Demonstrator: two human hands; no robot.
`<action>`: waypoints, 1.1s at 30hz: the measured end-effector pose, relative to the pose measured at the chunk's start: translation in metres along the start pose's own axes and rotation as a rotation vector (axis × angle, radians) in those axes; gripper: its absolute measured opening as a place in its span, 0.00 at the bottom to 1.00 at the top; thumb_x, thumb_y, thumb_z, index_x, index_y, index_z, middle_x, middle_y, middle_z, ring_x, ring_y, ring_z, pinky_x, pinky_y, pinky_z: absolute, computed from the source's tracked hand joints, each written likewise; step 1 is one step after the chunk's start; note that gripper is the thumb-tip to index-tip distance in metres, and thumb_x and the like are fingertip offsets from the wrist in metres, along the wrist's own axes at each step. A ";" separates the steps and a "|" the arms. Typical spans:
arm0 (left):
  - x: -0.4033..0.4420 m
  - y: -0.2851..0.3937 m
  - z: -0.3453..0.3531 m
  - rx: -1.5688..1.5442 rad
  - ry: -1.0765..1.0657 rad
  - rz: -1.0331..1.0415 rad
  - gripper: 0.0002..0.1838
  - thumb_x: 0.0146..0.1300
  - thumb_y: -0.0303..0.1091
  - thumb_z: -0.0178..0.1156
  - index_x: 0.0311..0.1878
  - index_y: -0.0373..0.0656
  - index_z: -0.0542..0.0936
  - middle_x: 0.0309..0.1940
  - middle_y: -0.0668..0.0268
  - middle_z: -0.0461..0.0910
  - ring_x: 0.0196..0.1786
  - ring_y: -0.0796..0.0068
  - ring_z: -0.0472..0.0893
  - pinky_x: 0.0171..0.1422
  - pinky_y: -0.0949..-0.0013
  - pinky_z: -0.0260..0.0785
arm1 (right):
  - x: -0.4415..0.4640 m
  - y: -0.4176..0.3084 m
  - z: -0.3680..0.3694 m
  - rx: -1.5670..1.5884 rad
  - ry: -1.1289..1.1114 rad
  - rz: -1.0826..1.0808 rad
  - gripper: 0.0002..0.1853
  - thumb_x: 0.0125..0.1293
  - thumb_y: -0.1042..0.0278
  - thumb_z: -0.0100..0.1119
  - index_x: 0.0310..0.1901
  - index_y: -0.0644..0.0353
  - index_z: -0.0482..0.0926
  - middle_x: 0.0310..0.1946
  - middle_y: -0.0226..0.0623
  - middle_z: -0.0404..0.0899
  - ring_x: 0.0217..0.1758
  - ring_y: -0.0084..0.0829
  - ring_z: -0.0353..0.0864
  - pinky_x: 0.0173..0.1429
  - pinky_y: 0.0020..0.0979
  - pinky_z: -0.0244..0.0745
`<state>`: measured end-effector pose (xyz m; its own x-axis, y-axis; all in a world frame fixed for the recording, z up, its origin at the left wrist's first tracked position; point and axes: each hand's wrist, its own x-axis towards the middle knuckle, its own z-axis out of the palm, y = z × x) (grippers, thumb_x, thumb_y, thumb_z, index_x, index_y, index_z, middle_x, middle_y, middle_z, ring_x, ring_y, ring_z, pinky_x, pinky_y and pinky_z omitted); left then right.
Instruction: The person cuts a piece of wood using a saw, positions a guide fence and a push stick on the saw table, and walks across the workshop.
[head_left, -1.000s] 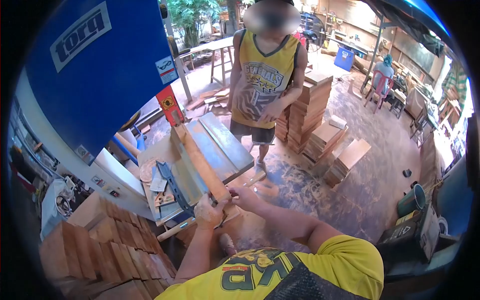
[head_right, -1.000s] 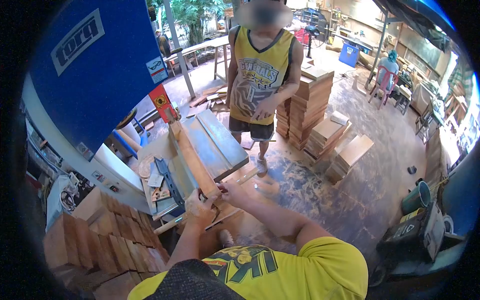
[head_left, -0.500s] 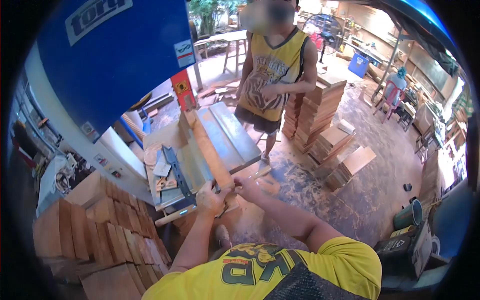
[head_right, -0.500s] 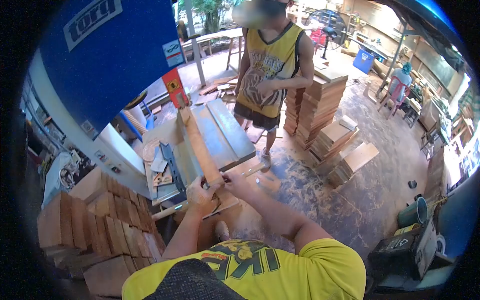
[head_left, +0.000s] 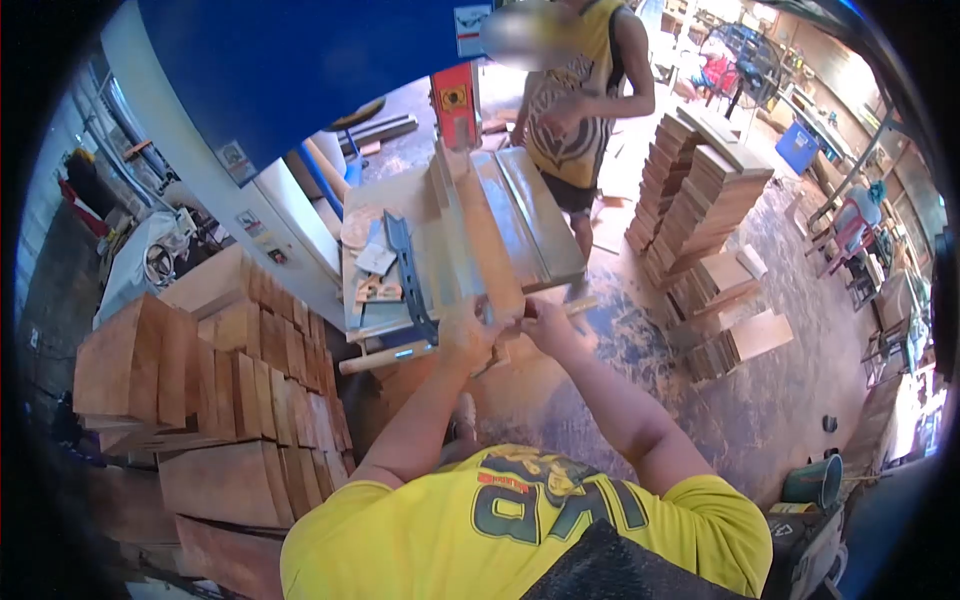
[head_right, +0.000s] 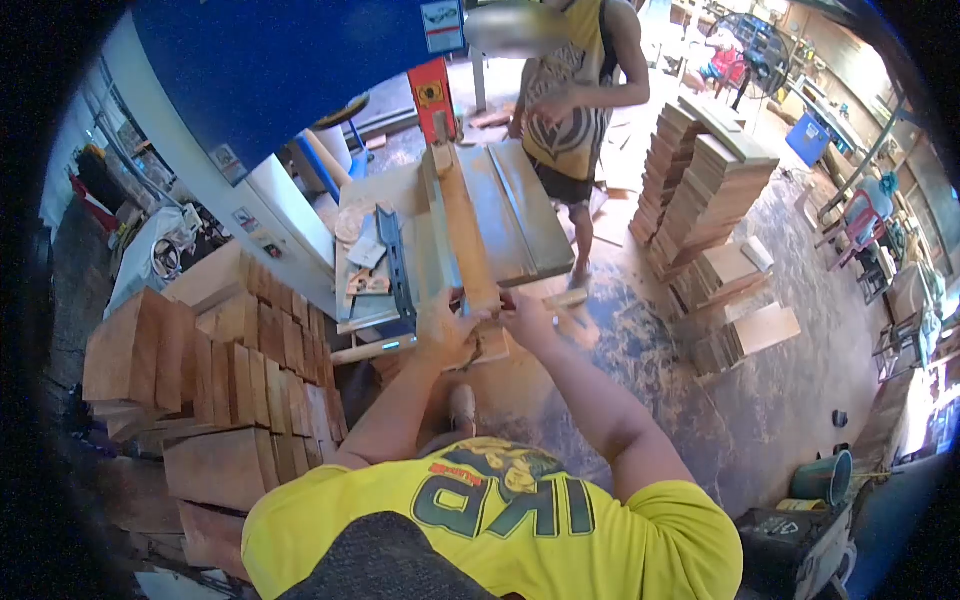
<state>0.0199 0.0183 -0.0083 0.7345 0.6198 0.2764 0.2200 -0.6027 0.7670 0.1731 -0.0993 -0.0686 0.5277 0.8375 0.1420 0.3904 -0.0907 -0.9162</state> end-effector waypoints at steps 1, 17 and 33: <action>0.005 0.000 0.001 -0.049 0.042 0.033 0.36 0.46 0.53 0.74 0.54 0.36 0.79 0.39 0.49 0.83 0.42 0.52 0.83 0.48 0.55 0.74 | 0.000 -0.012 -0.004 -0.018 -0.009 -0.002 0.19 0.57 0.76 0.62 0.53 0.65 0.77 0.45 0.46 0.84 0.49 0.36 0.85 0.54 0.36 0.77; 0.025 0.014 -0.017 0.098 -0.173 -0.086 0.39 0.46 0.56 0.73 0.56 0.38 0.75 0.40 0.47 0.83 0.44 0.48 0.82 0.49 0.54 0.73 | 0.008 -0.016 -0.002 -0.030 0.042 0.040 0.19 0.54 0.78 0.60 0.51 0.63 0.79 0.44 0.43 0.85 0.47 0.35 0.86 0.52 0.33 0.78; 0.035 0.007 -0.013 0.203 -0.166 -0.112 0.34 0.45 0.56 0.74 0.42 0.31 0.81 0.32 0.49 0.84 0.39 0.55 0.85 0.47 0.59 0.75 | 0.019 -0.018 -0.004 -0.057 0.030 0.017 0.15 0.54 0.79 0.60 0.46 0.67 0.80 0.39 0.40 0.85 0.44 0.30 0.85 0.49 0.30 0.77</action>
<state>0.0389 0.0428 0.0147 0.7897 0.6075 0.0856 0.4174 -0.6342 0.6508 0.1795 -0.0840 -0.0479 0.5568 0.8189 0.1391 0.4229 -0.1354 -0.8960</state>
